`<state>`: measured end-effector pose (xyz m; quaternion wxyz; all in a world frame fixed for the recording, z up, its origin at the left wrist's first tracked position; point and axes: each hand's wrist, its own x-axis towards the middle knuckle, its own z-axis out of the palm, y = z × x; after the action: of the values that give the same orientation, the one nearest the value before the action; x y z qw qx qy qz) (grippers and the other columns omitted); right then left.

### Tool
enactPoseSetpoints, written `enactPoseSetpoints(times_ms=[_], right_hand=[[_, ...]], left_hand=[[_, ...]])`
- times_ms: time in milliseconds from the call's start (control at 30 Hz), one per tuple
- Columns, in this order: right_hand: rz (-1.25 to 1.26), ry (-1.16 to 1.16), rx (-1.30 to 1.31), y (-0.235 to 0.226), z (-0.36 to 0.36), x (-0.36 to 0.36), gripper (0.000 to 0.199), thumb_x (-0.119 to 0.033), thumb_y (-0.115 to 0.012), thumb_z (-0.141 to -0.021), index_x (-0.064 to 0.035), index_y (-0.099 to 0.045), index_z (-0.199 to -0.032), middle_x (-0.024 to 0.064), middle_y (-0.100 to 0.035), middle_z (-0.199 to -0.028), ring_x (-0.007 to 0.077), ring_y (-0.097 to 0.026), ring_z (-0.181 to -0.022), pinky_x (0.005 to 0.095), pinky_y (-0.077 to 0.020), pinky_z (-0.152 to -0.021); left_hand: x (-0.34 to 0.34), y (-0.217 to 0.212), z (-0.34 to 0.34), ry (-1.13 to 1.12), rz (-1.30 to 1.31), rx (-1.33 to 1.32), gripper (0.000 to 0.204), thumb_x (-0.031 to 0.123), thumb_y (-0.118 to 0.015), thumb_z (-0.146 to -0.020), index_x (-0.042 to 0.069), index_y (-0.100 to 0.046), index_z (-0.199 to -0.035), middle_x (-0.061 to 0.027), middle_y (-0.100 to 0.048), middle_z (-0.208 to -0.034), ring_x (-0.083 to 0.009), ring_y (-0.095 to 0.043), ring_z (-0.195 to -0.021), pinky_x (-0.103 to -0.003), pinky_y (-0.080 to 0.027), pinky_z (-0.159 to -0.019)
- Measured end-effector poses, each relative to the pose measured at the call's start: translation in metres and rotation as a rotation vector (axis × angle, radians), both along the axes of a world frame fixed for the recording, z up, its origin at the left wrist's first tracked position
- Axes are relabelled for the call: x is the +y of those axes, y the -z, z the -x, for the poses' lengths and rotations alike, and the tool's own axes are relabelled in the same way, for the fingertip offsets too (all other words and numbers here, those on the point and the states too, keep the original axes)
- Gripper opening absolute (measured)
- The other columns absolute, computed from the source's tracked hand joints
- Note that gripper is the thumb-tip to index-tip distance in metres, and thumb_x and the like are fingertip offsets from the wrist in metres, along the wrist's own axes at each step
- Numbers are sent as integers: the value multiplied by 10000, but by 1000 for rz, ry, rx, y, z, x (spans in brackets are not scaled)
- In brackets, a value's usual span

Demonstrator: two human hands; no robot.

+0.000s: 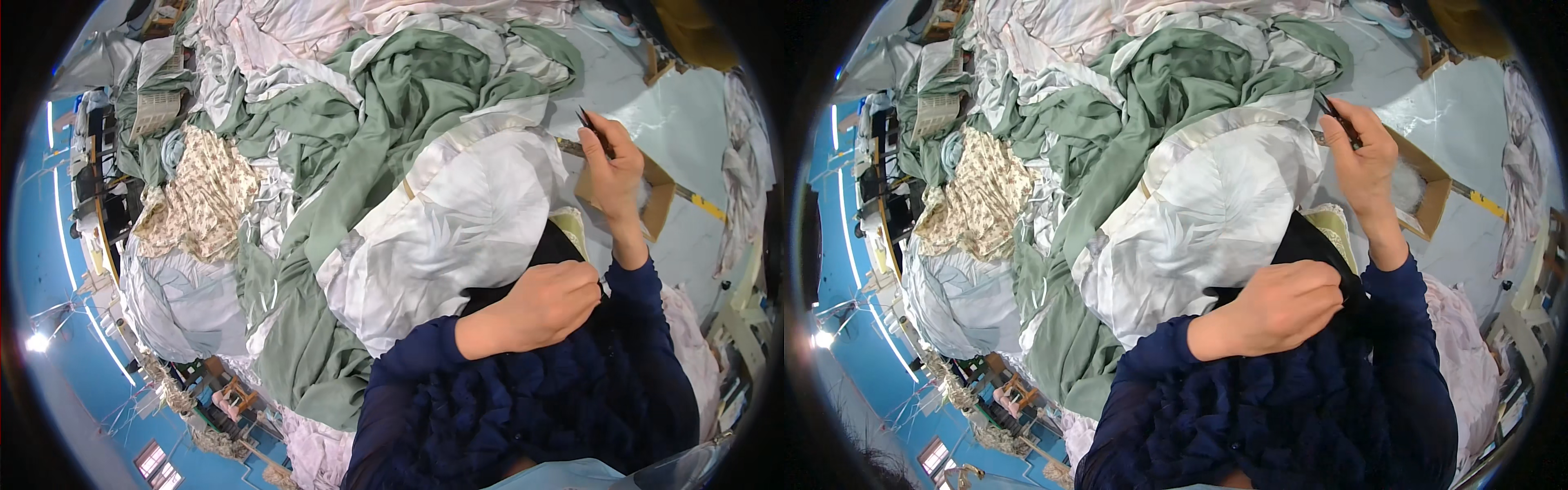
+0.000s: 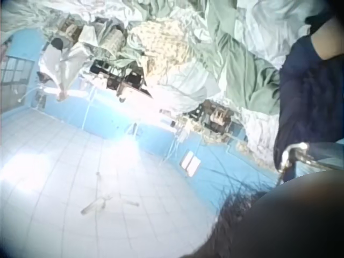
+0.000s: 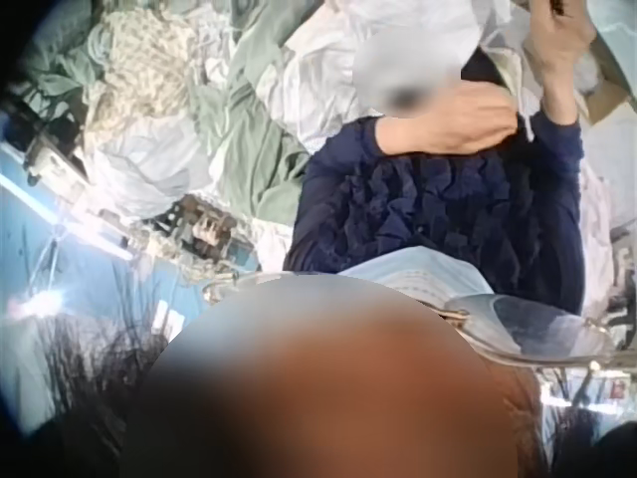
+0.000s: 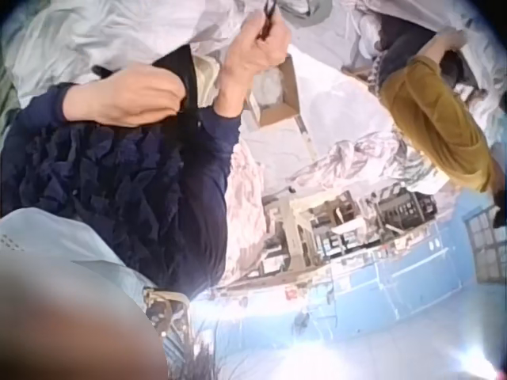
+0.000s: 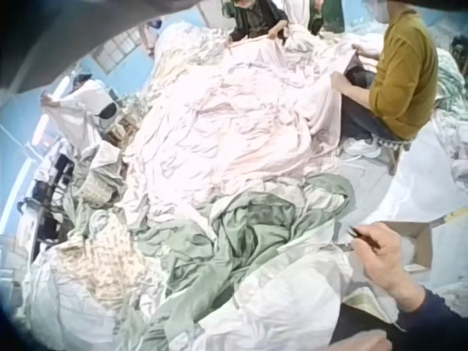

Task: The recorder uses thread nippers to trim excess threads from a large white pillow casing and inspects the fabric.

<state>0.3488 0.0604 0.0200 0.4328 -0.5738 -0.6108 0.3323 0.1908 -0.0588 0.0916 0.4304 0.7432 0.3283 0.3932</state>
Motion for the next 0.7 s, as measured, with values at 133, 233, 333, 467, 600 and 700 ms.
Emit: enactPoseSetpoints(times_ms=[133, 233, 333, 467, 600, 700], right_hand=[[73, -25, 147, 19, -9, -5, 325, -50, -690, -913, -23, -652, -1234, -21, -617, -994, 49, -533, -803, 209, -440, -702], [239, -44, 92, 12, 7, -11, 347, -74, -714, -890, -10, -650, -1225, -29, -631, -1018, 19, -501, -784, 170, -416, -685], [217, -99, 119, 25, 20, -8, 278, -70, -706, -894, 0, -677, -1162, -32, -657, -941, 20, -504, -757, 178, -422, -672], [219, -125, 236, 37, 42, 3, 213, -72, -694, -900, 10, -700, -1097, -38, -663, -860, 26, -511, -739, 193, -431, -669], [245, -207, 195, 35, 57, 18, 194, -88, -682, -906, 24, -708, -1063, -10, -681, -864, 43, -531, -739, 216, -436, -661], [237, -244, 162, 41, 67, 29, 194, -103, -692, -895, 28, -717, -1035, 11, -690, -858, 61, -541, -728, 237, -439, -650]], left_hand=[[7, 7, 0, 2, -123, 358, 212, 144, -755, -751, 40, -652, -905, -100, -614, -949, -266, -626, -923, -405, -484, -897], [-4, 12, 20, -144, -106, 298, 231, 39, -727, -718, 53, -673, -942, -78, -638, -903, -277, -634, -938, -435, -479, -945], [7, -2, 45, -318, -97, 303, 303, -40, -678, -692, 51, -683, -981, -91, -665, -948, -286, -647, -983, -447, -473, -961], [26, -8, 68, -582, -131, 462, 385, -53, -644, -672, 32, -652, -1047, -112, -680, -1008, -300, -648, -1003, -486, -444, -986], [29, 5, 80, -653, -180, 496, 372, -57, -640, -692, 38, -647, -1052, -103, -683, -1023, -301, -650, -1022, -495, -433, -999], [29, 12, 85, -662, -145, 481, 346, -69, -634, -700, 46, -651, -1026, -98, -687, -1028, -295, -651, -1022, -488, -433, -999]])
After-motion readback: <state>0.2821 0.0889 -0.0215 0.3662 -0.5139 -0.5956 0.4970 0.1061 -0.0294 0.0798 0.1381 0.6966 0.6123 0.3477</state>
